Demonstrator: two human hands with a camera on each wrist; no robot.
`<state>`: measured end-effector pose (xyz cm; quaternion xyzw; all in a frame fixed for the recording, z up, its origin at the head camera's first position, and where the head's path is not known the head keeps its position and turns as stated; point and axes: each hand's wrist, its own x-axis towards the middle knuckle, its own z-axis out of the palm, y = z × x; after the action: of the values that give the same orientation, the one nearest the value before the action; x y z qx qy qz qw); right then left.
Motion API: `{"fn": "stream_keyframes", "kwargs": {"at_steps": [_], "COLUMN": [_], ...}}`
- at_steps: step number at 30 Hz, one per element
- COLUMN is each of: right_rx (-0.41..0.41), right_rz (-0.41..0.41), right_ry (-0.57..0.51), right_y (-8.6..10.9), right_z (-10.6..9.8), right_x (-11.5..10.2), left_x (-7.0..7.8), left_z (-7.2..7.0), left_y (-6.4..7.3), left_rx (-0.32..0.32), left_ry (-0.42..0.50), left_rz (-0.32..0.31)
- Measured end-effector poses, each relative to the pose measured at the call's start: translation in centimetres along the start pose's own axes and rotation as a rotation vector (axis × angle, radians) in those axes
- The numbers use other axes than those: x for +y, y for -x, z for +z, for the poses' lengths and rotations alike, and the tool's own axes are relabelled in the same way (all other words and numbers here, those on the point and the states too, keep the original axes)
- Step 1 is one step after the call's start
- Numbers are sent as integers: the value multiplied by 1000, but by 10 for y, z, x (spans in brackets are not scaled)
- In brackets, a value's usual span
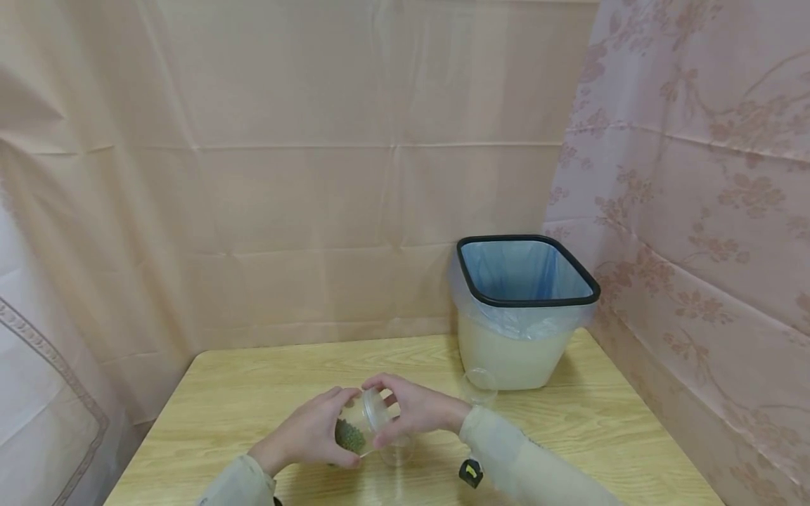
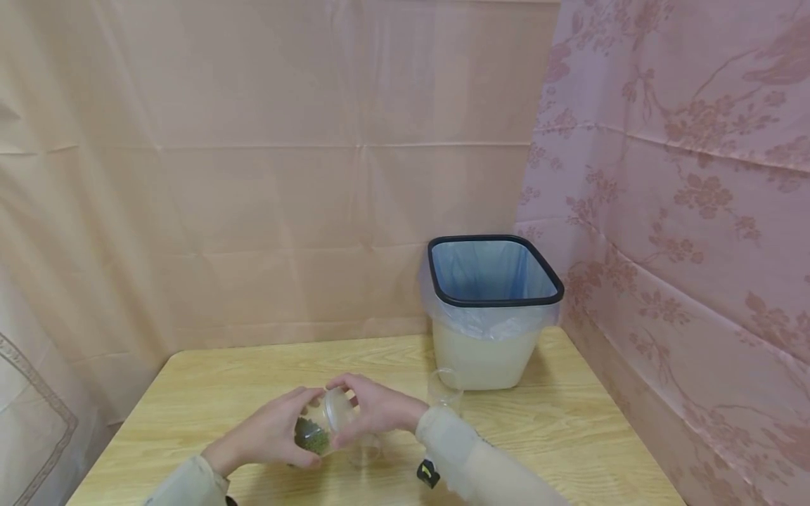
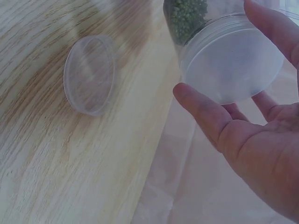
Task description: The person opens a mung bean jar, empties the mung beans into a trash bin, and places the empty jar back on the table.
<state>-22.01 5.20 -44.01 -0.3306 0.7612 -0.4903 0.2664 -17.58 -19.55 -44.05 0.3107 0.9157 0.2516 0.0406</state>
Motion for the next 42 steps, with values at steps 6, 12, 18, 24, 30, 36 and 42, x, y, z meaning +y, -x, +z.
{"fn": "stream_keyframes", "kwargs": {"at_steps": [6,12,18,24,30,36,42], "right_rx": [-10,33,26,12,17,-15,-2], "right_rz": [-3,122,181,195,165,93,37], "right_ry": [55,39,-85,-105,-114,-114,-70], "right_y": [2,2,2,1,2,8,12], "right_z": [1,-2,0,5,7,6,5], "right_x": [0,-2,-3,-2,0,0,-4], "left_x": [1,3,6,9,10,13,16], "left_z": [0,2,3,3,4,1,-3], "left_y": [0,-1,-1,1,2,5,7], "left_rx": [-3,0,6,12,10,-11,-13], "left_ry": [-10,-50,-61,-62,-44,-36,-4], "left_rz": [5,-16,-6,3,15,15,24]}}
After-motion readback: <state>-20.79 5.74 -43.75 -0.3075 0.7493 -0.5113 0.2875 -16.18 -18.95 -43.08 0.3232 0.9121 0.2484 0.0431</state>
